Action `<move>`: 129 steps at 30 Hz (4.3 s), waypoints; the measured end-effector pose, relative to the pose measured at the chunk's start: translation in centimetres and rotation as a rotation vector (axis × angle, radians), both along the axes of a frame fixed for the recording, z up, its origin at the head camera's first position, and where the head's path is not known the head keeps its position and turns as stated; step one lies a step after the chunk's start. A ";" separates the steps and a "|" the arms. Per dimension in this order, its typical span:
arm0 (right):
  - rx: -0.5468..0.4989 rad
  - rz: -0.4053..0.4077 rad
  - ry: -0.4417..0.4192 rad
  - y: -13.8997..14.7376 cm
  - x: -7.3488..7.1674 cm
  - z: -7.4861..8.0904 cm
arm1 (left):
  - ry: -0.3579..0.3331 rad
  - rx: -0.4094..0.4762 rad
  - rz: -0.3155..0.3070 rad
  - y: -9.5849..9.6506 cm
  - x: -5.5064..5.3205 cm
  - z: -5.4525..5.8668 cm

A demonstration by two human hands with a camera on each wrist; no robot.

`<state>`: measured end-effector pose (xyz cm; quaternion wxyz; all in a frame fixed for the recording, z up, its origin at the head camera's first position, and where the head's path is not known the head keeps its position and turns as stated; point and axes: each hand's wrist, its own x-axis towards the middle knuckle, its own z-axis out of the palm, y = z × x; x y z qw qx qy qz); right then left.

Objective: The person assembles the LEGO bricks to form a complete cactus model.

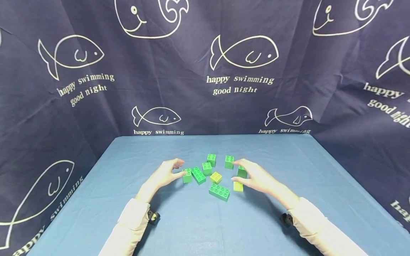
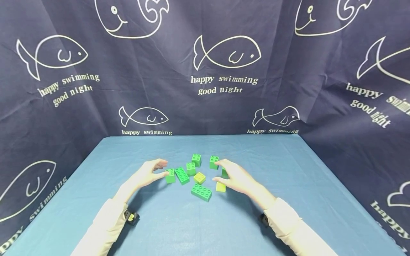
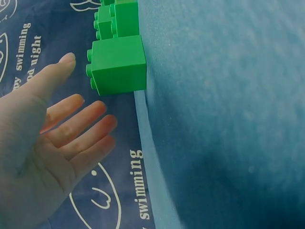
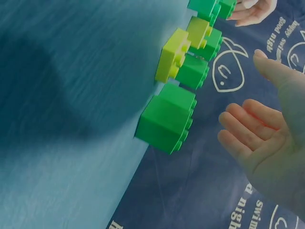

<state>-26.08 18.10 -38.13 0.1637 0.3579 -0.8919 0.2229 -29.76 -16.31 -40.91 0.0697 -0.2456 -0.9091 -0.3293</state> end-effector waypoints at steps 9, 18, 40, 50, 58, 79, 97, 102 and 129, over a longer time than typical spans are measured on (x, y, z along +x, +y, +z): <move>0.037 0.026 -0.074 -1.3 0.8 -0.2 | -0.046 0.008 -0.034 0.0 0.1 -0.3; 0.058 0.066 -0.135 -2.3 1.0 -0.8 | -0.107 -0.005 -0.058 0.1 0.2 -0.6; 0.134 0.209 -0.191 -2.6 1.0 -1.8 | -0.142 -0.022 -0.069 0.2 0.2 -0.4; 0.170 0.249 -0.159 -2.4 0.7 -2.2 | -0.168 -0.010 -0.085 0.0 0.2 -0.4; 0.187 0.245 -0.177 -2.6 0.6 -2.0 | -0.180 0.004 -0.098 -0.1 0.0 -0.6; 0.181 0.242 -0.148 -3.0 0.2 -2.8 | -0.264 0.095 -0.058 -0.4 0.4 -0.6; 0.122 0.168 -0.118 -1.8 -0.3 -1.8 | -0.286 0.062 -0.097 0.2 0.7 -0.3; 0.103 0.147 -0.087 -1.4 -0.9 -1.7 | -0.296 0.069 -0.117 0.4 0.8 -0.3; -0.032 0.121 0.086 0.9 -2.0 -0.5 | -0.299 0.102 -0.181 2.0 1.5 0.8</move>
